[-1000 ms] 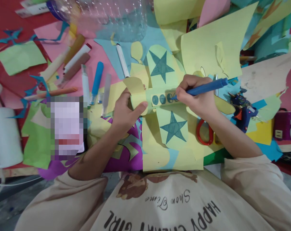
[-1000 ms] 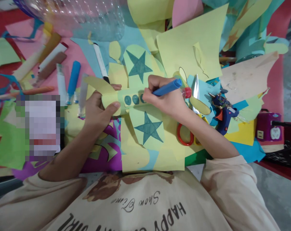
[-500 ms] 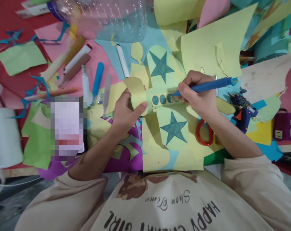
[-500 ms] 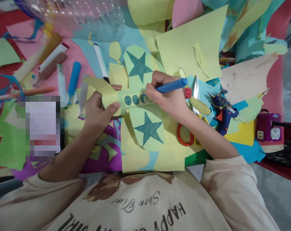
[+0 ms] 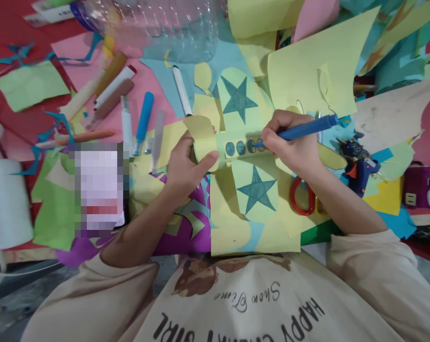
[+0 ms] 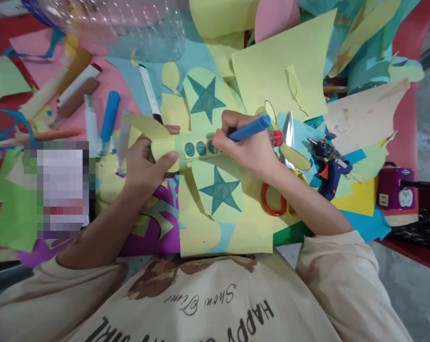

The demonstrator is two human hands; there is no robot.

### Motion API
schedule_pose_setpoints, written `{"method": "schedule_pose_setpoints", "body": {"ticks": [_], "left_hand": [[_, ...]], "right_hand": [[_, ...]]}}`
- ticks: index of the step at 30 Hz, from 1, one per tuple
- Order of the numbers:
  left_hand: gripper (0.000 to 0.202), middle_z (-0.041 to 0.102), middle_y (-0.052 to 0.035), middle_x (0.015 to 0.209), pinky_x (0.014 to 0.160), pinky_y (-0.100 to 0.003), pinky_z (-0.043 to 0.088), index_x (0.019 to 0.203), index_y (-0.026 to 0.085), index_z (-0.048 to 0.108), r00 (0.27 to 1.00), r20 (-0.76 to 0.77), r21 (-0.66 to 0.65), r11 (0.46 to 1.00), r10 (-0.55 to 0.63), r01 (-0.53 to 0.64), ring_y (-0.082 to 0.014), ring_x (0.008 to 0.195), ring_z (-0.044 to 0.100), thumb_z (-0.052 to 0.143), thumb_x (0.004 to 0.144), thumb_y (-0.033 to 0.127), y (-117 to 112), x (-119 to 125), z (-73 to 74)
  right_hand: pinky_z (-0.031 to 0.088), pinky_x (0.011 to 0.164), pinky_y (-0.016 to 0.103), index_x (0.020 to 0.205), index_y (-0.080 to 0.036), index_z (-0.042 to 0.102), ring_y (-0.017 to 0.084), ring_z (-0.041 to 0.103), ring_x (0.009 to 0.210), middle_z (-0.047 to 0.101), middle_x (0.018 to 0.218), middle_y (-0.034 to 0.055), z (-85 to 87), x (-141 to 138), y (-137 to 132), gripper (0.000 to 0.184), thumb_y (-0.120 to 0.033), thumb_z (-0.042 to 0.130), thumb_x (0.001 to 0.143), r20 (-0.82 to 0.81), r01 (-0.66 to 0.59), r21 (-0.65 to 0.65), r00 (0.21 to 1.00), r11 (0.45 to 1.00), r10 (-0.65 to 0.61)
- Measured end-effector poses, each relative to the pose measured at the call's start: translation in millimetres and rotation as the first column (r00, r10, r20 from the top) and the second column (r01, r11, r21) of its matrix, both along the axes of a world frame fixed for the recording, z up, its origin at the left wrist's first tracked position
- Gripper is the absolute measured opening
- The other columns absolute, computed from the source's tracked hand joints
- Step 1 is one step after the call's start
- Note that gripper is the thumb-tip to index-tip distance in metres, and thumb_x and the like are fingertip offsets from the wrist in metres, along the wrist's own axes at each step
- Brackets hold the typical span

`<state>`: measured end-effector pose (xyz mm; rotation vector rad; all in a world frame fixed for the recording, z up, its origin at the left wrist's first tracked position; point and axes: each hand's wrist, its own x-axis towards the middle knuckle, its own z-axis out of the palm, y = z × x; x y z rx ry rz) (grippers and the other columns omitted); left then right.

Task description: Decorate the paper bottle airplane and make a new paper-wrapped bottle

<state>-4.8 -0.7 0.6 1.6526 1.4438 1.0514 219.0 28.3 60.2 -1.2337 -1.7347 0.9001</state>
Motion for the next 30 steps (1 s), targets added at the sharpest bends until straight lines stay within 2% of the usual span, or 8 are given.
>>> {"method": "schedule_pose_setpoints", "body": {"ticks": [7, 11, 15, 18, 23, 27, 30], "left_hand": [[0.039, 0.071, -0.0086, 0.117, 0.105, -0.052, 0.055, 0.109, 0.025, 0.063, 1.0, 0.007, -0.007, 1.0, 0.02, -0.02, -0.0332, 0.122, 0.064, 0.064, 0.079, 0.05, 0.4, 1.1, 1.2], [0.04, 0.071, -0.0087, 0.119, 0.104, -0.049, 0.056, 0.112, 0.025, 0.063, 1.0, -0.008, -0.015, 1.0, 0.018, -0.018, -0.0319, 0.124, 0.063, 0.062, 0.081, 0.05, 0.3, 1.0, 1.7], [0.041, 0.071, -0.0078, 0.119, 0.103, -0.05, 0.056, 0.113, 0.026, 0.062, 1.0, -0.009, -0.016, 1.0, 0.005, -0.005, -0.0322, 0.123, 0.063, 0.062, 0.081, 0.051, 1.1, -1.0, 0.9], [0.04, 0.072, -0.0073, 0.117, 0.103, -0.052, 0.056, 0.112, 0.026, 0.063, 1.0, -0.009, -0.024, 1.0, 0.006, -0.006, -0.033, 0.122, 0.064, 0.063, 0.081, 0.052, 1.5, -1.9, 0.6], [0.035, 0.073, -0.0069, 0.115, 0.1, -0.05, 0.058, 0.109, 0.027, 0.063, 1.0, 0.024, -0.014, 1.0, 0.012, -0.011, -0.0315, 0.122, 0.065, 0.063, 0.081, 0.048, 1.1, -0.3, 3.0], [0.033, 0.073, -0.0054, 0.116, 0.098, -0.048, 0.061, 0.109, 0.029, 0.061, 1.0, 0.026, -0.034, 0.999, 0.001, 0.0, -0.0288, 0.12, 0.066, 0.061, 0.082, 0.049, 1.3, -0.3, 4.6], [0.042, 0.072, -0.0046, 0.118, 0.099, -0.05, 0.06, 0.112, 0.026, 0.06, 1.0, -0.008, -0.04, 0.999, -0.019, 0.019, -0.0293, 0.123, 0.065, 0.059, 0.083, 0.057, 2.1, -1.5, 3.9]], "right_hand": [[0.034, 0.046, 0.026, 0.056, -0.024, 0.031, 0.009, 0.038, 0.049, 0.035, 0.051, -0.006, -0.9, -0.1, -0.7, 0.041, -0.019, 0.064, 0.079, -0.017, -0.046, -0.028, 0.999, 0.999, 0.046], [0.036, 0.045, 0.025, 0.054, -0.024, 0.032, 0.009, 0.042, 0.05, 0.038, 0.049, -0.0055, -0.8, 0.3, 1.5, 0.042, -0.022, 0.067, 0.078, -0.009, -0.05, -0.062, 0.999, 0.997, 0.05], [0.04, 0.044, 0.026, 0.054, -0.025, 0.036, 0.009, 0.044, 0.043, 0.044, 0.047, -0.0062, -0.5, 2.4, 4.3, 0.037, -0.021, 0.062, 0.081, -0.148, -0.012, -0.078, 0.989, 0.997, 0.0], [0.042, 0.044, 0.027, 0.057, -0.025, 0.042, 0.009, 0.045, 0.039, 0.047, 0.046, -0.0073, -0.6, 3.8, 3.7, 0.031, -0.017, 0.059, 0.082, -0.258, 0.029, -0.034, 0.965, 0.999, -0.037], [0.039, 0.046, 0.031, 0.056, -0.024, 0.045, 0.012, 0.051, 0.045, 0.053, 0.05, -0.0041, -3.5, 4.5, 0.3, 0.034, -0.014, 0.062, 0.084, -0.172, -0.008, 0.06, 0.985, 0.998, 0.018], [0.039, 0.048, 0.032, 0.059, -0.025, 0.043, 0.012, 0.05, 0.048, 0.052, 0.052, -0.0044, -5.6, 3.8, -0.6, 0.035, -0.015, 0.062, 0.086, -0.127, -0.004, 0.061, 0.992, 0.998, 0.012], [0.038, 0.049, 0.031, 0.059, -0.025, 0.04, 0.012, 0.047, 0.049, 0.05, 0.054, -0.0043, -4.9, 2.4, -0.5, 0.036, -0.016, 0.062, 0.086, -0.064, 0.015, 0.03, 0.998, 0.999, -0.013]]}}
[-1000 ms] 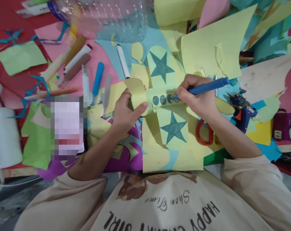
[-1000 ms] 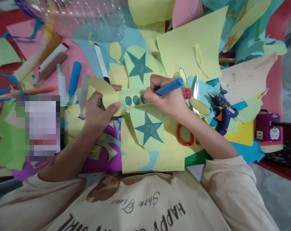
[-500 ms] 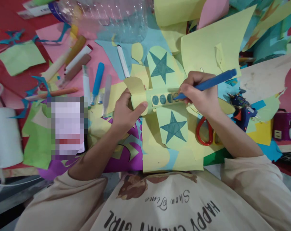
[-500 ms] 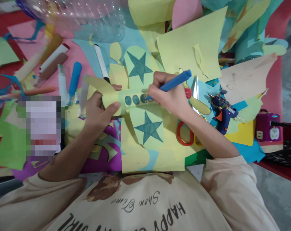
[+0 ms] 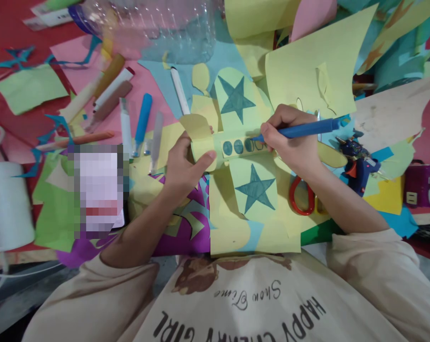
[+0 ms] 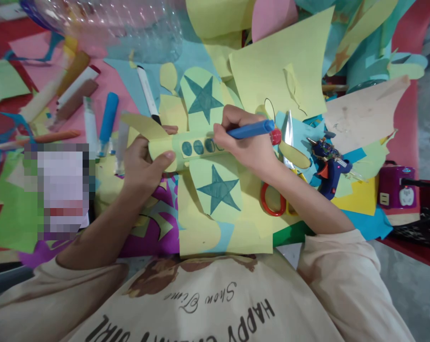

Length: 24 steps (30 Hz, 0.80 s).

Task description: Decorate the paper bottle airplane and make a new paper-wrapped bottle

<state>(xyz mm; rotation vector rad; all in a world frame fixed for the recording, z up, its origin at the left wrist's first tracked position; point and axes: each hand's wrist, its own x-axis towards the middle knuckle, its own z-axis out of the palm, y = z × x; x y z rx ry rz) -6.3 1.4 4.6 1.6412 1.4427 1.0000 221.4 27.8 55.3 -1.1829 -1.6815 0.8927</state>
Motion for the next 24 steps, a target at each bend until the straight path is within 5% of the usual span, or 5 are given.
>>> {"method": "schedule_pose_setpoints", "body": {"ticks": [20, 24], "left_hand": [[0.039, 0.076, -0.0063, 0.107, 0.085, -0.041, 0.059, 0.106, 0.019, 0.071, 0.985, 0.175, 0.151, 0.988, 0.01, -0.037, -0.0261, 0.102, 0.071, 0.075, 0.08, 0.048, 2, -1, -13.5], [0.036, 0.075, -0.0068, 0.109, 0.084, -0.04, 0.06, 0.108, 0.02, 0.07, 0.984, 0.175, 0.123, 0.992, 0.019, -0.041, -0.027, 0.105, 0.071, 0.073, 0.08, 0.042, 1, 0, -11.9]], "right_hand": [[0.035, 0.046, 0.026, 0.056, -0.024, 0.032, 0.009, 0.041, 0.05, 0.036, 0.052, -0.0057, -2.9, 2, 3, 0.04, -0.018, 0.064, 0.078, 0.02, -0.115, -0.019, 0.993, 0.993, 0.116], [0.038, 0.048, 0.027, 0.056, -0.023, 0.035, 0.009, 0.043, 0.048, 0.04, 0.052, -0.0059, -2.7, 2, 3, 0.039, -0.017, 0.062, 0.082, -0.034, -0.054, -0.02, 0.998, 0.998, 0.054]]}}
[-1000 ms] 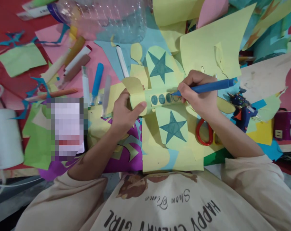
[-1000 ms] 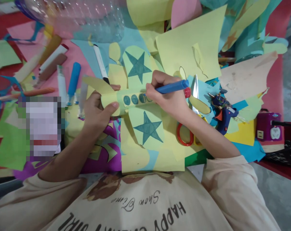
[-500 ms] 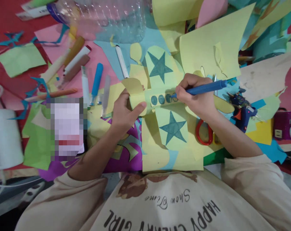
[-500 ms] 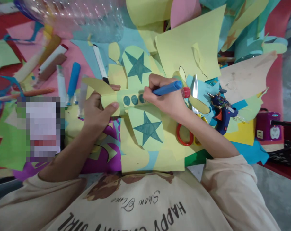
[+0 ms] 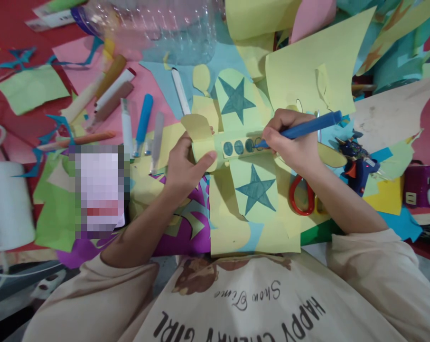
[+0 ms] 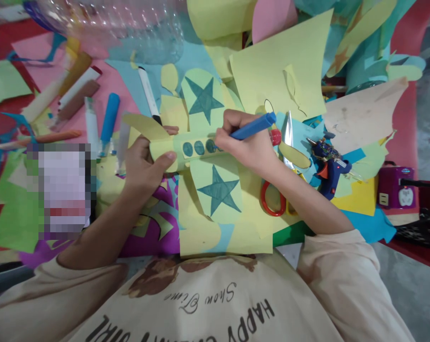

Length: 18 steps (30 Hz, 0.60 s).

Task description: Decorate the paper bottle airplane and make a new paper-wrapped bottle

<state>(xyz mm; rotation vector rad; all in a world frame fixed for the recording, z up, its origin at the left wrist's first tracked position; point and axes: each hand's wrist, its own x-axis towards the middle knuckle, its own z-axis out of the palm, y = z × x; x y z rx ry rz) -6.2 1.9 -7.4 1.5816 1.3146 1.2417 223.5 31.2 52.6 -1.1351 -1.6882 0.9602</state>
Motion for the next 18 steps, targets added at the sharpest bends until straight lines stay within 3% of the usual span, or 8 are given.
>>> {"method": "schedule_pose_setpoints", "body": {"ticks": [7, 18], "left_hand": [[0.034, 0.073, -0.0079, 0.113, 0.087, -0.042, 0.062, 0.109, 0.024, 0.068, 0.999, -0.033, -0.056, 0.998, -0.008, 0.006, -0.0296, 0.108, 0.07, 0.07, 0.081, 0.043, -1.7, 0.0, 3.1], [0.037, 0.072, -0.0089, 0.114, 0.099, -0.047, 0.058, 0.11, 0.022, 0.066, 0.998, -0.07, -0.032, 0.999, 0.003, -0.005, -0.0316, 0.119, 0.065, 0.068, 0.082, 0.046, -2.0, 0.3, 2.3]], "right_hand": [[0.039, 0.048, 0.028, 0.058, -0.023, 0.041, 0.01, 0.048, 0.049, 0.049, 0.052, -0.005, 0.2, -1.0, -1.7, 0.034, -0.017, 0.062, 0.084, 0.033, 0.057, 0.031, 0.998, 0.998, -0.058], [0.036, 0.049, 0.027, 0.057, -0.024, 0.029, 0.009, 0.038, 0.052, 0.035, 0.053, -0.0051, 3.3, -2.0, -1.7, 0.034, -0.016, 0.056, 0.076, 0.101, 0.017, 0.027, 0.995, 0.999, -0.02]]}}
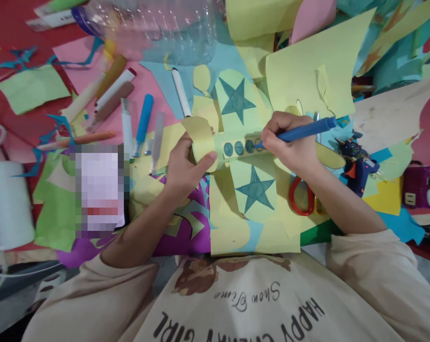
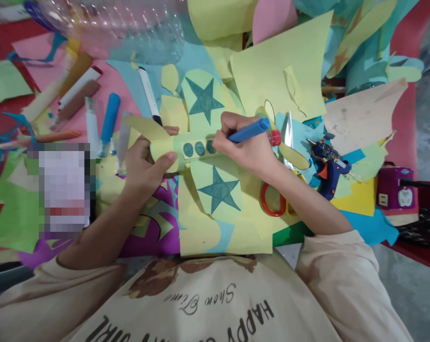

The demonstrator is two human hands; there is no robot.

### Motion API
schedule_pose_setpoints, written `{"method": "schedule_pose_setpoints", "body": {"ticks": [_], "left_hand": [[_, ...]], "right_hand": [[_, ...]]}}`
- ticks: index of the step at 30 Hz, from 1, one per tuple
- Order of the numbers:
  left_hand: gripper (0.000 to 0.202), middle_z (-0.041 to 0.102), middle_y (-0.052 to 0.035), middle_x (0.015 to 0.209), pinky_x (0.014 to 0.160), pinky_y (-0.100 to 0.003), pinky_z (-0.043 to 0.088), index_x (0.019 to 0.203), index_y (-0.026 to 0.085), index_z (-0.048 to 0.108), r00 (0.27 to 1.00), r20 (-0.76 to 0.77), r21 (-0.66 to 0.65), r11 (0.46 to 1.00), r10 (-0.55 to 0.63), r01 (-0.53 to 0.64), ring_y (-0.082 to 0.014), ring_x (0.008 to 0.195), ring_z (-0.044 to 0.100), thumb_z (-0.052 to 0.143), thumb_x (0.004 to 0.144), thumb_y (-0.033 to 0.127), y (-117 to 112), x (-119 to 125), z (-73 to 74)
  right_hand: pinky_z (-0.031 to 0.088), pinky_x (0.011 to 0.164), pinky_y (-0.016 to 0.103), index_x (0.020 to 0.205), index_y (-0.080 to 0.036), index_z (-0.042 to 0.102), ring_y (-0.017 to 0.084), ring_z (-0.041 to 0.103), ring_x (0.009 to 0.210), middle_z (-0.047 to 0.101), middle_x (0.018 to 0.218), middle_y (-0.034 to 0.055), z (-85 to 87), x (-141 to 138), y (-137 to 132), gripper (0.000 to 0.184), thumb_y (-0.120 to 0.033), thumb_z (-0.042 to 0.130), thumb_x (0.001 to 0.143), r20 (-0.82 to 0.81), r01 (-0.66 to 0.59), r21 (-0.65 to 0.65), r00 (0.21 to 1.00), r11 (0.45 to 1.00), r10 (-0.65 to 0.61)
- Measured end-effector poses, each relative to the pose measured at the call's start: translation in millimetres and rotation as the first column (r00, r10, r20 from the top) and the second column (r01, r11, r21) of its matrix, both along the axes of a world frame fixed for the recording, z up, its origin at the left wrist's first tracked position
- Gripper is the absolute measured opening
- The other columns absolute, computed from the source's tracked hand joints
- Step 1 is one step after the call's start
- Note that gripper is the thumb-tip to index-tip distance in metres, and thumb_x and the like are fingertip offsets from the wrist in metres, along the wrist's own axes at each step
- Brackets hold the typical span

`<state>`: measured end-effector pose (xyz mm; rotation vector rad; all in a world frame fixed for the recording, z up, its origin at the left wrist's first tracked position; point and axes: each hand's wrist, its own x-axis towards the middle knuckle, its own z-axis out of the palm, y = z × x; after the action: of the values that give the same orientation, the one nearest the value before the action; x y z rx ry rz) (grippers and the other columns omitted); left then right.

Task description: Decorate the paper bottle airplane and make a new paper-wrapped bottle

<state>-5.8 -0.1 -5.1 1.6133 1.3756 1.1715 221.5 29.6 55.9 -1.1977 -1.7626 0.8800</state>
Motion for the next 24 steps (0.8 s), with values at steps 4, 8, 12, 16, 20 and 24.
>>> {"method": "schedule_pose_setpoints", "body": {"ticks": [4, 8, 12, 16, 20, 24], "left_hand": [[0.039, 0.072, -0.0093, 0.116, 0.096, -0.046, 0.059, 0.111, 0.022, 0.066, 1.0, -0.02, -0.035, 0.999, -0.01, 0.009, -0.0319, 0.118, 0.065, 0.067, 0.082, 0.047, -0.2, 0.2, 1.9], [0.035, 0.072, -0.0095, 0.115, 0.093, -0.045, 0.061, 0.11, 0.024, 0.066, 1.0, -0.012, -0.038, 0.999, -0.007, 0.006, -0.0318, 0.117, 0.066, 0.067, 0.082, 0.046, -0.4, 0.8, 2.1], [0.036, 0.073, -0.0078, 0.112, 0.094, -0.046, 0.06, 0.109, 0.025, 0.067, 1.0, 0.001, -0.004, 1.0, 0.004, -0.004, -0.031, 0.114, 0.067, 0.068, 0.081, 0.046, 0.2, 1.2, -1.1], [0.036, 0.073, -0.0078, 0.111, 0.094, -0.046, 0.06, 0.109, 0.025, 0.068, 1.0, 0.018, 0.008, 1.0, 0.008, -0.008, -0.0311, 0.112, 0.068, 0.069, 0.08, 0.047, 1.2, 0.9, -3.1], [0.036, 0.073, -0.0081, 0.113, 0.091, -0.044, 0.06, 0.108, 0.026, 0.068, 1.0, 0.016, -0.018, 1.0, 0.003, -0.003, -0.0306, 0.112, 0.068, 0.069, 0.08, 0.048, 1.4, 0.2, -2.5], [0.038, 0.073, -0.0082, 0.113, 0.095, -0.046, 0.059, 0.108, 0.025, 0.068, 1.0, 0.006, -0.012, 1.0, 0.007, -0.007, -0.0316, 0.113, 0.067, 0.07, 0.079, 0.049, 1.5, -0.4, -2.8]], "right_hand": [[0.036, 0.049, 0.026, 0.057, -0.024, 0.03, 0.009, 0.04, 0.052, 0.035, 0.053, -0.0054, -0.4, 0.6, -0.3, 0.032, -0.016, 0.055, 0.076, -0.011, -0.03, -0.002, 0.999, 1.0, 0.03], [0.036, 0.049, 0.024, 0.057, -0.024, 0.029, 0.008, 0.04, 0.051, 0.035, 0.053, -0.0057, -1.1, 0.9, -0.7, 0.034, -0.017, 0.057, 0.076, -0.01, -0.051, 0.0, 0.999, 0.999, 0.051], [0.035, 0.048, 0.025, 0.056, -0.024, 0.03, 0.009, 0.04, 0.051, 0.036, 0.052, -0.0051, -1.2, 1.3, -0.6, 0.035, -0.02, 0.058, 0.075, -0.002, -0.064, -0.01, 0.998, 0.998, 0.064], [0.035, 0.048, 0.026, 0.055, -0.024, 0.03, 0.01, 0.039, 0.051, 0.036, 0.051, -0.0046, -0.7, 1.4, -0.5, 0.037, -0.025, 0.06, 0.077, 0.009, -0.078, -0.047, 0.997, 0.996, 0.078], [0.036, 0.049, 0.026, 0.054, -0.024, 0.034, 0.01, 0.039, 0.052, 0.039, 0.051, -0.0044, -1.4, 0.9, -0.1, 0.035, -0.024, 0.06, 0.077, -0.006, -0.09, -0.069, 0.996, 0.994, 0.09], [0.036, 0.048, 0.027, 0.053, -0.024, 0.036, 0.009, 0.039, 0.05, 0.041, 0.051, -0.0049, -1.5, 0.2, 0.1, 0.033, -0.019, 0.059, 0.076, -0.053, -0.12, -0.051, 0.992, 0.991, 0.117]]}}
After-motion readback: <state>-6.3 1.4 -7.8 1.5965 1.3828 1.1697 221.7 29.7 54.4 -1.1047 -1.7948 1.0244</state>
